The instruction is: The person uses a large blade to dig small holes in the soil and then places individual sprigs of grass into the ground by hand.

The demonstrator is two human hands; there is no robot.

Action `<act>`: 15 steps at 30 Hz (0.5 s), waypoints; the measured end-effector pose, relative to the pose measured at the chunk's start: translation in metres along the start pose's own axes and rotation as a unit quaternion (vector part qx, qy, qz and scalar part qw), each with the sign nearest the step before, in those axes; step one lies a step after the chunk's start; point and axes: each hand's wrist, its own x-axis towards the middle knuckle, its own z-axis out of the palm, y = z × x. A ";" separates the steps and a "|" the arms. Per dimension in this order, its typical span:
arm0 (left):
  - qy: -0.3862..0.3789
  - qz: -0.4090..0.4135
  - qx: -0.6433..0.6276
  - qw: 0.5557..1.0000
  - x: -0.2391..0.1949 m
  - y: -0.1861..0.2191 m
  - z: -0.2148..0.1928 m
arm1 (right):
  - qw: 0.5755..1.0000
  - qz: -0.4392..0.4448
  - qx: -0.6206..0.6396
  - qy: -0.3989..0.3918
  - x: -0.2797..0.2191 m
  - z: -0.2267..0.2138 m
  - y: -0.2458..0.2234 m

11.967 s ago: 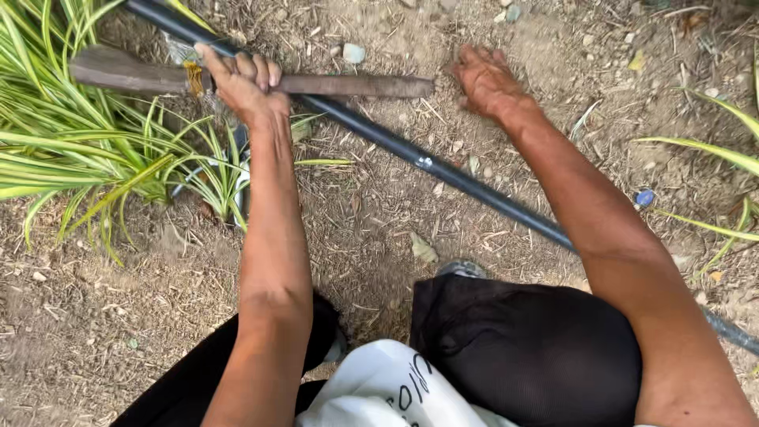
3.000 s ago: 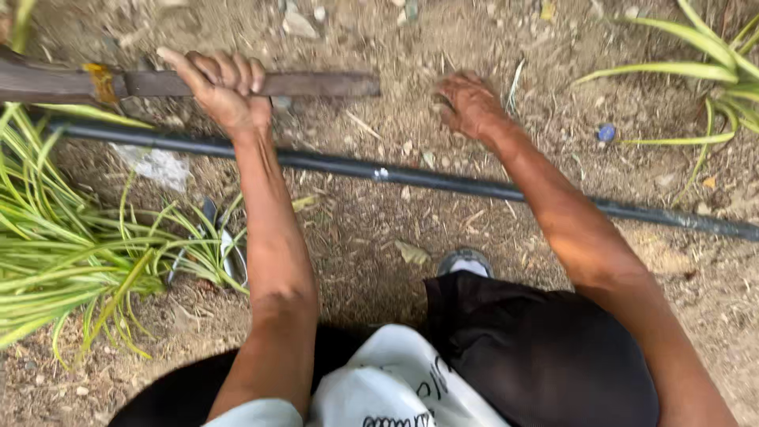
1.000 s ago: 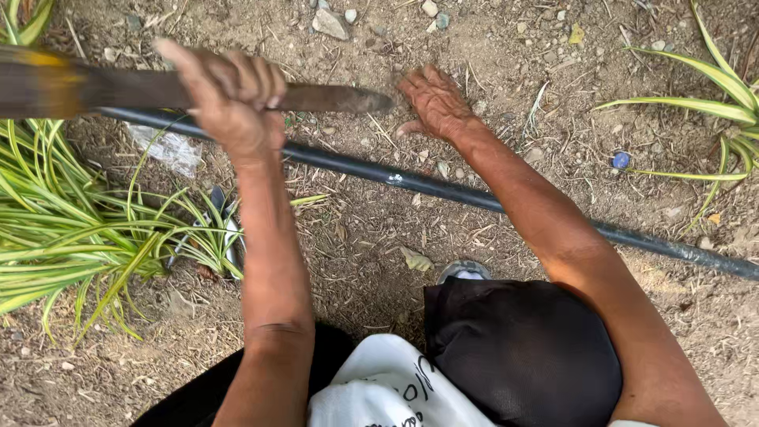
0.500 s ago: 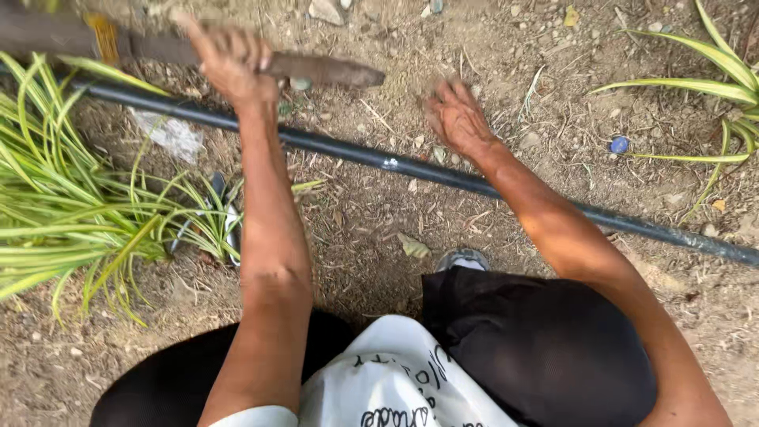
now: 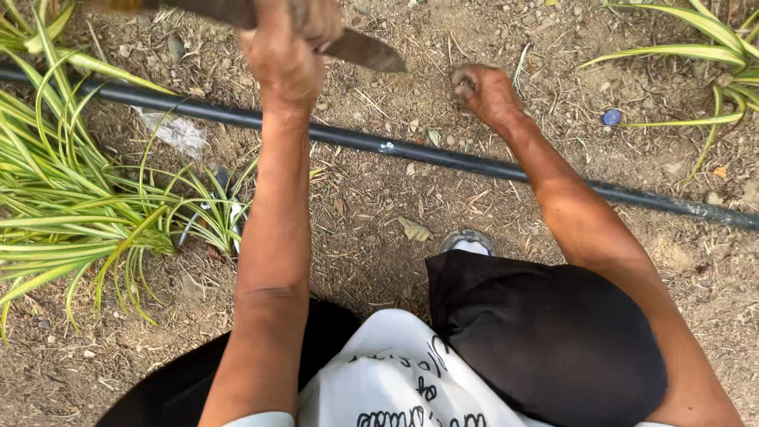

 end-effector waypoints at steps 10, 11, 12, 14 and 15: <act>-0.121 -0.222 0.272 0.928 -0.045 -0.081 0.123 | 0.989 -0.056 0.077 0.113 -0.053 -0.059 0.089; -0.170 -0.174 0.246 0.938 -0.039 -0.096 0.141 | 0.986 -0.009 0.135 0.101 -0.057 -0.067 0.088; -0.235 -0.151 0.215 0.936 -0.052 -0.098 0.157 | 0.977 0.031 0.187 0.096 -0.065 -0.071 0.085; -0.341 -0.065 0.219 0.912 -0.082 -0.102 0.201 | 0.960 0.083 0.255 0.086 -0.090 -0.087 0.084; -0.378 -0.015 0.254 0.890 -0.099 -0.100 0.220 | 0.947 0.116 0.289 0.078 -0.106 -0.089 0.089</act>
